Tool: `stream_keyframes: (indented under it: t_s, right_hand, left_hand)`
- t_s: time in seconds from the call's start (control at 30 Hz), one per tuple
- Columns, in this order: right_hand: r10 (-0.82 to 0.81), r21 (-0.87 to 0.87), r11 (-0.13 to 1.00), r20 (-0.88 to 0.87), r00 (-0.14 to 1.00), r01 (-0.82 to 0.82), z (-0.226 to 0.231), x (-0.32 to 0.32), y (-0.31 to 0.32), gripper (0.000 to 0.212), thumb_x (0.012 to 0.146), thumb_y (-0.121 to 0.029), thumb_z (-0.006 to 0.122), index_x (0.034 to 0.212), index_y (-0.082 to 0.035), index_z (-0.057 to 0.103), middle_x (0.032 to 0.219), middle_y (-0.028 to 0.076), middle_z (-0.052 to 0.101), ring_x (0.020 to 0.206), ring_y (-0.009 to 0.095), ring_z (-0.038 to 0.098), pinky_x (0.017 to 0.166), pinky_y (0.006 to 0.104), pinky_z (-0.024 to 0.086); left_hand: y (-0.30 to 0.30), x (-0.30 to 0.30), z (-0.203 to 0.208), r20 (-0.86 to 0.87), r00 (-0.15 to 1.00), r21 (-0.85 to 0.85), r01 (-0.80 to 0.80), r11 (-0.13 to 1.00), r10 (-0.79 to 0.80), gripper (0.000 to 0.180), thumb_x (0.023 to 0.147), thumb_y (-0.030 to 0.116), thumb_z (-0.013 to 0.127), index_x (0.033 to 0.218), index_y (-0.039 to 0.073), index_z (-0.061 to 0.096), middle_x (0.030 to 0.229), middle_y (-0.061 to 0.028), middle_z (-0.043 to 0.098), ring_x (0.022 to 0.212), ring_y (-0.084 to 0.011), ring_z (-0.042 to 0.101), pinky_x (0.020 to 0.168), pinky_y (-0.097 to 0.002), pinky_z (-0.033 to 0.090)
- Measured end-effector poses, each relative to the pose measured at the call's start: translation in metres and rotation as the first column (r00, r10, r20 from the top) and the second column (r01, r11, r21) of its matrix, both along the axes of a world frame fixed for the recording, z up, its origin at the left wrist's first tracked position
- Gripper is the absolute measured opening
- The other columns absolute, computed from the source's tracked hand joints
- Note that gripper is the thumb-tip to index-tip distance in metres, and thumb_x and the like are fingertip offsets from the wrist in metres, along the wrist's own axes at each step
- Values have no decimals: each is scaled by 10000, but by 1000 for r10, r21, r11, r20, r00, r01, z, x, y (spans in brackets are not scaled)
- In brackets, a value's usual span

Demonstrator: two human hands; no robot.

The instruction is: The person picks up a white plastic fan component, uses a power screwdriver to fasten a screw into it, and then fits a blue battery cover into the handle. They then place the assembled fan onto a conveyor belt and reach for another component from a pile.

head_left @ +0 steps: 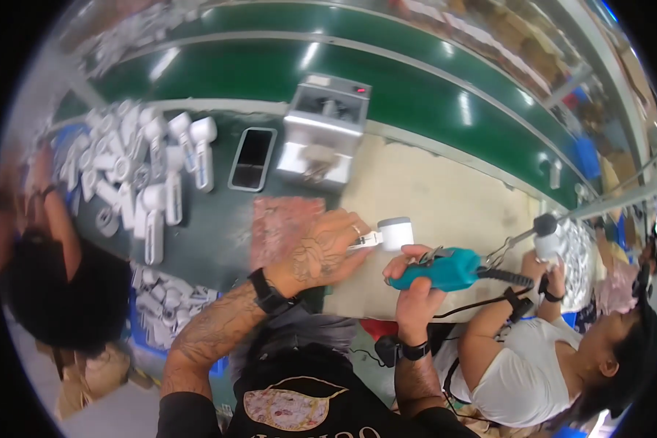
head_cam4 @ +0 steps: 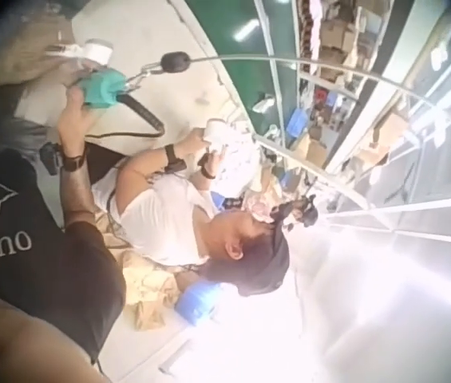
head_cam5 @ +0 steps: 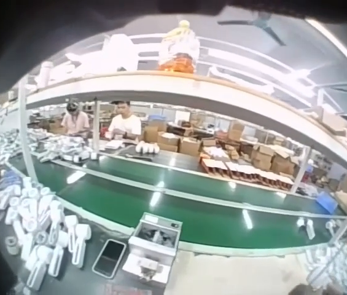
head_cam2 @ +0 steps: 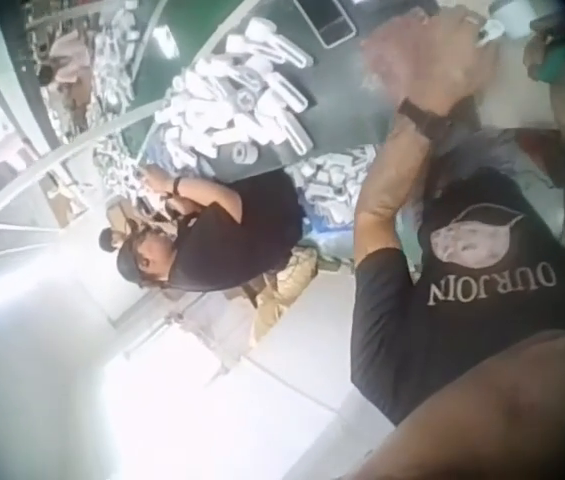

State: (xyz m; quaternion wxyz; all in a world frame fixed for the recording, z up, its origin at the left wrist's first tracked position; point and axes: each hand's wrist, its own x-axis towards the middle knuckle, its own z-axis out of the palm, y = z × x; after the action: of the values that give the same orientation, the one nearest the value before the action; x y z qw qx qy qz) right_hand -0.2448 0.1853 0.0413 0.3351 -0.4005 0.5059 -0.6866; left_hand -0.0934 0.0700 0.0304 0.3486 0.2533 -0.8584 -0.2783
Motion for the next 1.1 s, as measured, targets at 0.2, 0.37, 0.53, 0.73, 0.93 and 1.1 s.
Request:
stream_keyframes:
  t_s: [0.2, 0.37, 0.53, 0.73, 0.93, 1.1]
  right_hand:
    - [137, -132, 984, 124, 983, -121, 11, 46, -31, 704, 847, -628, 666, 1066, 29, 536, 696, 49, 505, 629, 163, 531, 578, 304, 446]
    - [118, -272, 959, 106, 987, -85, 11, 69, -65, 661, 876, -607, 645, 1060, 16, 520, 669, 44, 485, 584, 154, 500, 543, 309, 419]
    - [89, -257, 964, 66, 994, -69, 12, 79, -76, 675, 870, -622, 638, 1054, 16, 523, 667, 44, 480, 569, 151, 486, 533, 305, 411]
    - [103, -216, 972, 57, 993, -89, 14, 81, -78, 673, 870, -628, 634, 1046, 13, 528, 660, 44, 481, 559, 153, 481, 509, 308, 396]
    - [88, -179, 980, -21, 996, -90, 14, 82, -78, 691, 869, -652, 616, 1047, 10, 527, 638, 48, 474, 538, 162, 477, 502, 309, 399]
    - [98, -211, 973, 22, 995, -92, 13, 79, -78, 703, 871, -650, 616, 1053, 22, 517, 620, 49, 469, 515, 167, 476, 492, 320, 409]
  left_hand:
    - [5, 67, -14, 149, 987, -9, -61, 998, 61, 254, 826, 195, 723, 1048, 86, 662, 1041, -70, 640, 967, -309, 616, 845, -406, 488]
    - [7, 69, -26, 87, 991, -96, -96, 991, 104, 274, 815, 207, 737, 1044, 80, 653, 1032, -68, 625, 944, -316, 609, 823, -411, 489]
    - [5, 72, -27, 49, 994, -87, -89, 992, 93, 303, 799, 243, 758, 1034, 87, 646, 1004, -65, 614, 932, -308, 606, 787, -409, 499]
    - [2, 73, -30, 41, 996, -64, -80, 995, 83, 307, 792, 276, 765, 1012, 100, 643, 988, -60, 612, 924, -294, 610, 771, -405, 506]
    - [1, 73, -33, 16, 996, -58, -83, 995, 84, 292, 797, 267, 760, 1009, 104, 643, 991, -53, 615, 915, -285, 613, 766, -402, 513]
    - [1, 73, -28, 57, 995, -39, -81, 996, 83, 287, 789, 250, 766, 1006, 105, 644, 991, -49, 619, 911, -274, 619, 757, -387, 520]
